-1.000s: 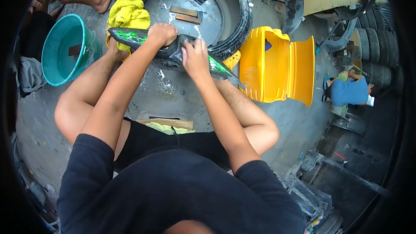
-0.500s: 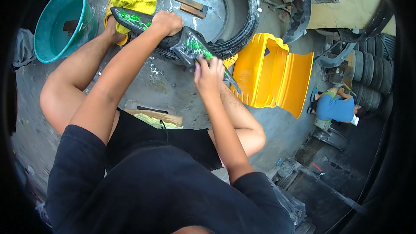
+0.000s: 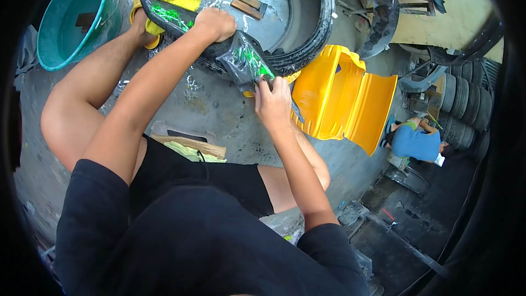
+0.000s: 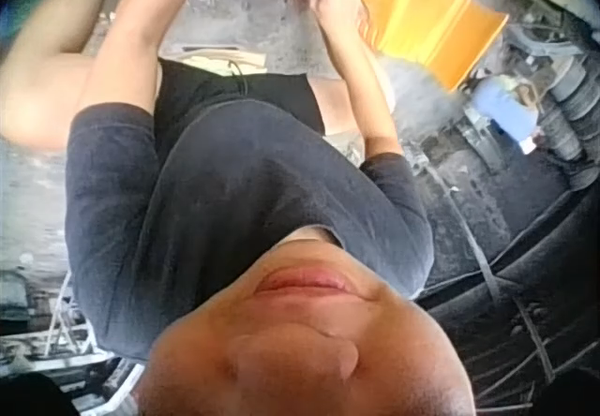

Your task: The recorder is sanding and cleaning a small green and black patterned car part with sandpaper and water.

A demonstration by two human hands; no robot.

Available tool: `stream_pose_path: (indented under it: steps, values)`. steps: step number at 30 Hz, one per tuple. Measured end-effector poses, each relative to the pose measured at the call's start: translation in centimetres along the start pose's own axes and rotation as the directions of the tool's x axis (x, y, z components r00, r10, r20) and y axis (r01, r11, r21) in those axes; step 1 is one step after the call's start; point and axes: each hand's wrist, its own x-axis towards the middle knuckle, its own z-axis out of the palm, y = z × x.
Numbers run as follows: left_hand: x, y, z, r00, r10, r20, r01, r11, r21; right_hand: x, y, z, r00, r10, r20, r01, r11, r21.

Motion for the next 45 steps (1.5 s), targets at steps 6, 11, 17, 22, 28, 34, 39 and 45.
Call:
stream_pose_path:
  steps: [6, 11, 17, 22, 28, 34, 39, 45]
  values:
    - [1.0, 0.7, -0.3, 0.999, 0.029, 0.013, -0.029, 0.999, 0.035, 9.4, 0.5, 5.2, 0.976, 0.062, -0.21, -0.062, 0.998, 0.009]
    - [0.4, -0.6, 0.5, 0.999, -0.016, 0.027, 0.016, 1.0, 0.022, 4.7, 0.5, 4.1, 0.985, -0.039, -0.168, 0.043, 0.999, 0.023]
    - [0.5, 0.3, -0.4, 1.0, -0.021, 0.006, 0.021, 1.0, 0.009, 2.8, -0.1, 3.0, 0.981, 0.047, -0.19, -0.029, 0.995, 0.094]
    - [0.6, 0.6, -0.1, 1.0, -0.01, 0.006, 0.01, 1.0, 0.014, 5.7, -1.4, 5.3, 0.961, 0.131, -0.245, -0.075, 0.972, 0.223]
    - [0.2, 0.0, -0.5, 0.999, -0.04, 0.02, 0.039, 0.999, 0.036, 0.8, -1.0, 4.2, 0.977, 0.018, -0.214, 0.022, 0.982, 0.185]
    - [0.4, 0.6, -0.4, 0.998, 0.046, 0.046, -0.049, 0.996, 0.075, 5.8, -2.5, 5.8, 0.955, 0.095, -0.28, -0.007, 0.955, 0.298]
    - [0.3, 0.1, 0.2, 1.0, -0.026, 0.001, 0.026, 0.998, 0.066, 0.3, -0.8, 4.4, 0.969, -0.061, -0.24, 0.107, 0.977, 0.184]
    - [0.9, 0.5, -0.2, 0.999, 0.002, 0.05, -0.003, 1.0, 0.022, 5.8, -2.9, 5.6, 0.961, -0.155, -0.229, 0.192, 0.97, 0.15]
